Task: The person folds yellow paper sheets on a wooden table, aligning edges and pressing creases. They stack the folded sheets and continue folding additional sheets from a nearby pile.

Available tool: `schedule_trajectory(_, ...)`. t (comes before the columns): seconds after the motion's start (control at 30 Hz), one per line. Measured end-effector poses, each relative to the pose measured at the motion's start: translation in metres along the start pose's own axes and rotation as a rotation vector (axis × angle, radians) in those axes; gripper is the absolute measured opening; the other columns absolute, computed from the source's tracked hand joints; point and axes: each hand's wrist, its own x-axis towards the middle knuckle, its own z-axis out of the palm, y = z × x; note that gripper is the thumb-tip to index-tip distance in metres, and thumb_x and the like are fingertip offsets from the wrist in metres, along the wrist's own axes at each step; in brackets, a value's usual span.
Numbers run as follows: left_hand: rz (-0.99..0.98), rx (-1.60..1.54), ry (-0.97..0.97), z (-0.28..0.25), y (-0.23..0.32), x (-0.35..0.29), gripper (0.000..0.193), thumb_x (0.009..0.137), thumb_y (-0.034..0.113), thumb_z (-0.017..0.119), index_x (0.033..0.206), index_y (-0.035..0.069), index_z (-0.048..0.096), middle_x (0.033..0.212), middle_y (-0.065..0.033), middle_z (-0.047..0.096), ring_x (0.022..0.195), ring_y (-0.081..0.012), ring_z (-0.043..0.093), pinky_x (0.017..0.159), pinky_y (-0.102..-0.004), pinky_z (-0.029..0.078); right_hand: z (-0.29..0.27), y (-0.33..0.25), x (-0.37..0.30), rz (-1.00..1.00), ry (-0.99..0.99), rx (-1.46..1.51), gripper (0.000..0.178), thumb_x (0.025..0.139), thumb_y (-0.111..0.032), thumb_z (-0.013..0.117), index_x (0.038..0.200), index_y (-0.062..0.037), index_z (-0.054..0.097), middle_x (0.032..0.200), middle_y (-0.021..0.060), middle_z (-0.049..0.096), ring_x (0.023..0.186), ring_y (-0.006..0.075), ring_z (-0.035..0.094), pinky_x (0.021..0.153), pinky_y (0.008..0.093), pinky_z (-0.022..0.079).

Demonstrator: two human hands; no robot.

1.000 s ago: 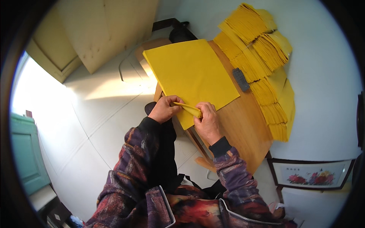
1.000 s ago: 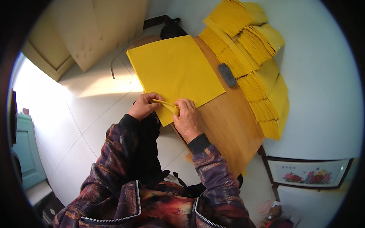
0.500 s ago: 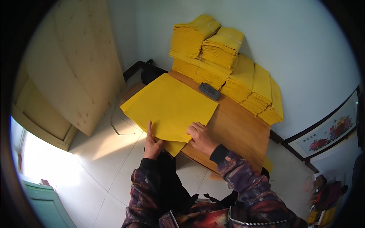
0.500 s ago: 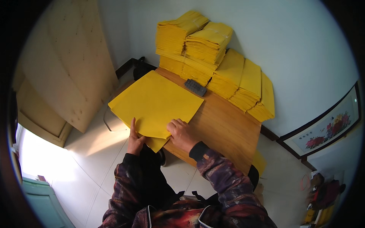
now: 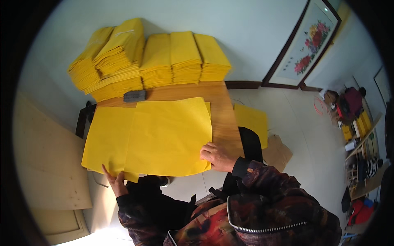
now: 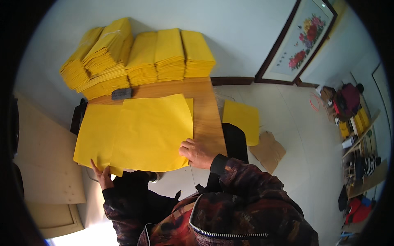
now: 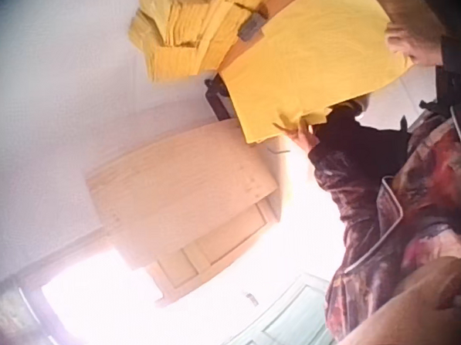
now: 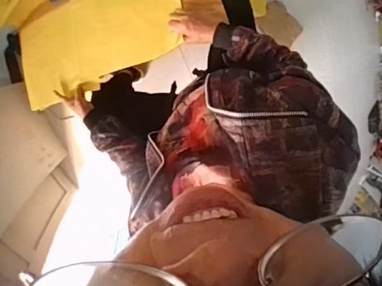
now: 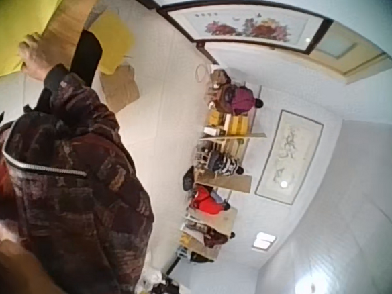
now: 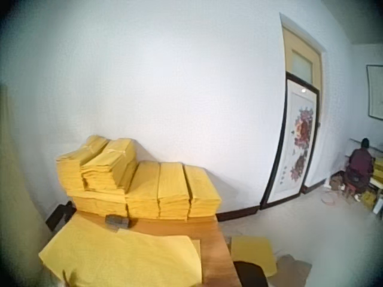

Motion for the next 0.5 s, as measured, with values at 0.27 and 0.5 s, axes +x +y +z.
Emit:
schedule_trajectory(0.27,-0.011,-0.064,0.045,-0.009,-0.012,0.008,0.083,0.077,-0.009,0.051,0.150,0.017,0.021,0.136,-0.0067,0.042,0.079,-0.0123,0.049,0.062,-0.0212,0.040,-0.006,0.022,-0.050,0.110,0.217,0.022,0.021,0.069,-0.003,0.066,0.087,-0.0054,0.055,0.106,0.0075,0.056,0.101,0.0291,0.053,0.087,0.0390,0.042)
schedule_trajectory(0.5,-0.081,-0.019,0.132,-0.022,-0.019,0.020,0.082,0.078,-0.008,0.050,0.150,0.017,0.020,0.149,-0.0114,0.027,0.125,-0.0308,0.042,0.099,-0.0400,0.044,0.000,0.024,-0.060,0.195,0.370,0.145,0.027,0.064,0.006,0.061,0.088,-0.0070,0.055,0.106,0.0067,0.056,0.103,0.0289,0.053,0.088,0.0407,0.041)
